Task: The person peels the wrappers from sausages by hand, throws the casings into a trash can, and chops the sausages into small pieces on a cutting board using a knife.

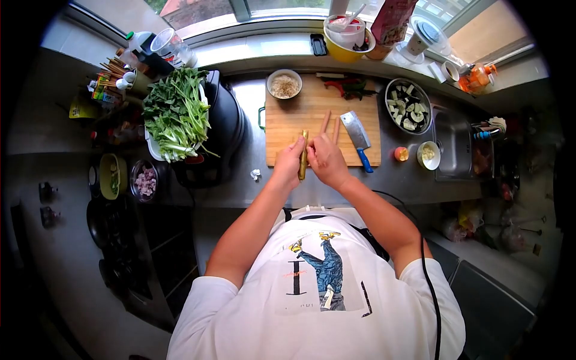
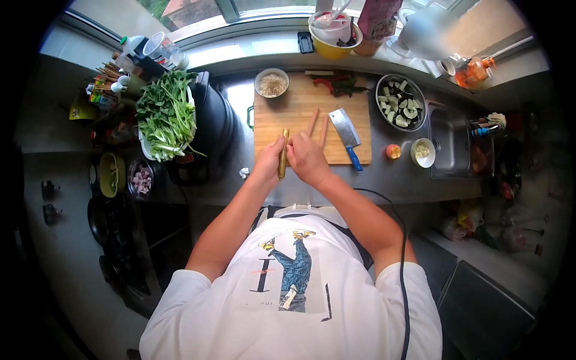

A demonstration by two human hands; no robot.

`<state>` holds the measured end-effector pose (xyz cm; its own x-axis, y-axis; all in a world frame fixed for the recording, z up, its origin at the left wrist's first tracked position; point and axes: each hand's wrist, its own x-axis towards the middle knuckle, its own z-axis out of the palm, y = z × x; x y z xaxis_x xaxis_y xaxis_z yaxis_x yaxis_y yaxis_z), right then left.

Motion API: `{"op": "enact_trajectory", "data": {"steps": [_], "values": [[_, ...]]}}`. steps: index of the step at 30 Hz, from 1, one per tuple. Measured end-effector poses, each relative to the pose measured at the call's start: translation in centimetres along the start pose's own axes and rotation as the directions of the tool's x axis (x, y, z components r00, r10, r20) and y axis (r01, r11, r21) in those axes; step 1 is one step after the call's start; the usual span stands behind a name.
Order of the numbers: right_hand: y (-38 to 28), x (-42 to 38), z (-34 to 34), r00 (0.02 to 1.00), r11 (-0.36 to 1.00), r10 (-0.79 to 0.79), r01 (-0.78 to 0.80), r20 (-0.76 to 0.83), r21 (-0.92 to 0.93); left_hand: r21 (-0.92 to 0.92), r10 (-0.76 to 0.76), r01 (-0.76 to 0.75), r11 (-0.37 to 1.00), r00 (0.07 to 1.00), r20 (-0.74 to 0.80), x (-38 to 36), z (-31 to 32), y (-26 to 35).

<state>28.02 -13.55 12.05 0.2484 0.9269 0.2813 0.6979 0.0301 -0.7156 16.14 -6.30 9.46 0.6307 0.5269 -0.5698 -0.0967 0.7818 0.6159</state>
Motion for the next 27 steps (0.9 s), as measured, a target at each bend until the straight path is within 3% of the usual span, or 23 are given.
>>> {"op": "enact_trajectory", "data": {"steps": [5, 7, 11, 15, 16, 17, 18, 21, 22, 24, 27], "values": [[-0.6, -0.1, -0.2, 1.000, 0.998, 0.011, -0.012, 0.016, 0.054, -0.035, 0.012, -0.012, 0.999, 1.000, -0.007, 0.4, 0.2, 1.5], [-1.1, -0.3, -0.8, 0.987, 0.994, -0.003, -0.014, 0.160, 0.108, -0.056, -0.001, -0.004, 0.998, 0.996, -0.088, 0.5, 0.3, 2.0], [-1.8, -1.8, -1.0, 0.949, 0.978, -0.008, -0.059, 0.314, 0.202, -0.078, 0.073, -0.081, 0.994, 0.992, -0.098, 2.4, -0.4, 3.4], [-2.2, -2.1, -0.5, 0.974, 0.932, 0.080, -0.148, 0.212, 0.329, -0.102, 0.132, -0.143, 0.985, 0.986, -0.104, 2.9, 0.0, 5.3], [-2.8, -1.4, -1.1, 0.899, 0.795, 0.317, -0.425, 0.301, 0.434, -0.102, 0.128, -0.139, 0.985, 0.986, -0.109, 2.9, 0.1, 5.4], [-3.0, -0.9, -1.5, 0.758, 0.574, 0.507, -0.652, 0.410, 0.496, -0.108, 0.144, -0.157, 0.982, 0.982, -0.120, 3.0, 0.3, 5.5], [-2.4, -0.7, -1.2, 0.756, 0.571, 0.509, -0.654, 0.411, 0.496, -0.114, 0.160, -0.175, 0.978, 0.978, -0.130, 3.1, 0.4, 5.5], [-1.7, -0.5, -0.6, 0.929, 0.786, 0.331, -0.368, 0.164, 0.497, -0.113, 0.158, -0.172, 0.979, 0.980, -0.123, 3.3, 0.5, 5.3], [-2.1, -0.3, -1.0, 0.929, 0.785, 0.333, -0.369, 0.164, 0.498, -0.110, 0.152, -0.167, 0.980, 0.979, -0.137, 3.4, 0.6, 5.2], [-2.7, 0.1, -1.7, 0.958, 0.915, 0.228, -0.272, 0.174, 0.298, -0.112, 0.135, -0.149, 0.982, 0.983, -0.124, 3.4, 0.5, 4.9], [-3.0, 0.3, -2.2, 0.973, 0.952, 0.176, -0.207, 0.149, 0.227, -0.109, 0.126, -0.141, 0.984, 0.983, -0.132, 3.3, 0.7, 4.4]]}}
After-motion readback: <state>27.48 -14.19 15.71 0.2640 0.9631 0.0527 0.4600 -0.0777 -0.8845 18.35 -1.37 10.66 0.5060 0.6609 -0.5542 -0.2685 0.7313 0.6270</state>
